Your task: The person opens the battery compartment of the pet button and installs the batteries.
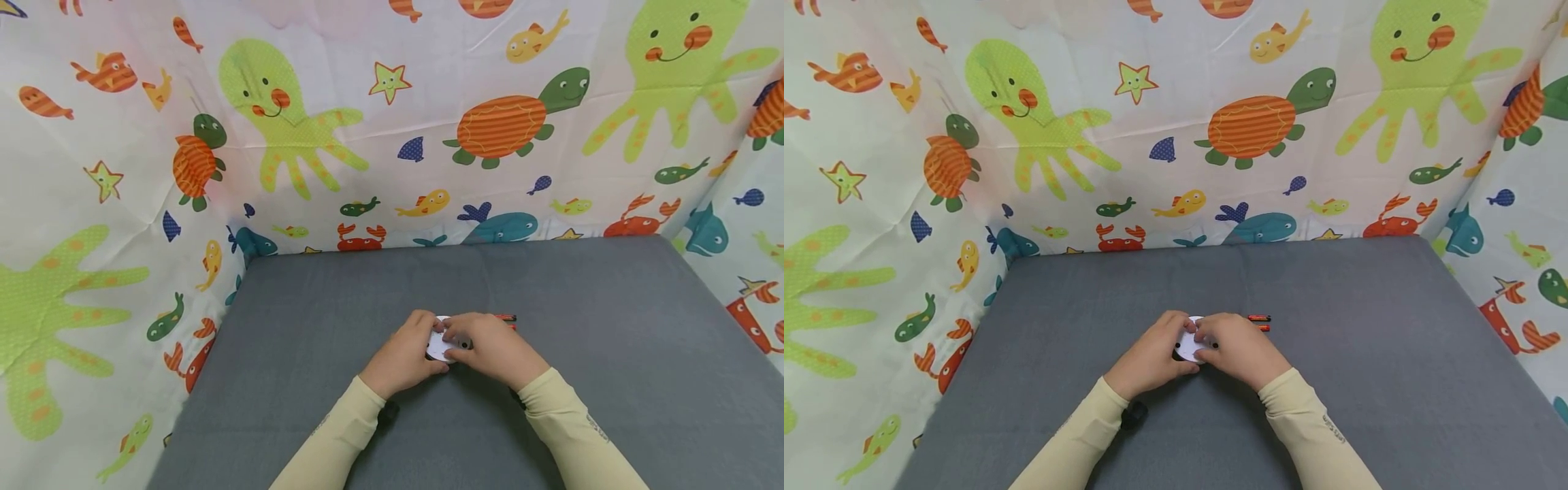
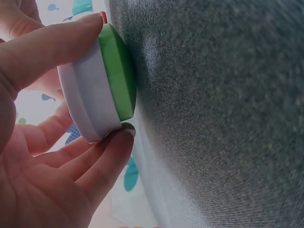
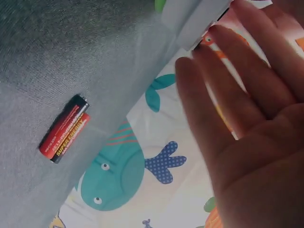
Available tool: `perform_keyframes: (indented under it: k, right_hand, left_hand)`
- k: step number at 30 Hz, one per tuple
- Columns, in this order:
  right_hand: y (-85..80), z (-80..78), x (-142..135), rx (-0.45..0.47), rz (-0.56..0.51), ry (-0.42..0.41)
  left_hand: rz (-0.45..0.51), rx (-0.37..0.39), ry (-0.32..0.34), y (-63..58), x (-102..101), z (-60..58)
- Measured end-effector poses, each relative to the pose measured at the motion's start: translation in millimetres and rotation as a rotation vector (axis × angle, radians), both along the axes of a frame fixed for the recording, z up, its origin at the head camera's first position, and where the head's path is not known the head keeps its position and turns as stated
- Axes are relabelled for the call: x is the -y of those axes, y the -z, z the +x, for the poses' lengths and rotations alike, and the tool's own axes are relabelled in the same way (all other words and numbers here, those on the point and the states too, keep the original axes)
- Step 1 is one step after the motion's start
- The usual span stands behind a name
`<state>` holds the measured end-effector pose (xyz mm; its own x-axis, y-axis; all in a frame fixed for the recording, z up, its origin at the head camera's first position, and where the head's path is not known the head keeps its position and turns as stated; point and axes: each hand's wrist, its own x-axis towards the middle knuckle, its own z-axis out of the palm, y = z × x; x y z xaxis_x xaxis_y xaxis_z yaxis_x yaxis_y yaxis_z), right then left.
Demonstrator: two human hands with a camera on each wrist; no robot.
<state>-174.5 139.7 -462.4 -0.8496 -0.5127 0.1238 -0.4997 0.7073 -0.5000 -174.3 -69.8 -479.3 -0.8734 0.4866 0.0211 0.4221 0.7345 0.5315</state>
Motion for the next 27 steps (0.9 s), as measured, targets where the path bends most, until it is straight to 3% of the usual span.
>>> perform_keyframes:
  k: [12, 20, 27]
  right_hand:
    - [3.4, -0.3, 1.5, -0.138, 0.035, -0.082]
    - [12.9, -0.4, 7.1, -0.327, 0.079, -0.105]
    - [5.2, -0.7, 1.4, -0.124, 0.017, -0.094]
  left_hand:
    - [-0.01, -0.038, 0.013, -1.0, -0.4, 1.2]
    - [-0.049, -0.092, 0.028, 0.3, -0.3, 2.1]
    - [-0.047, -0.053, 0.012, -0.2, 0.8, 1.2]
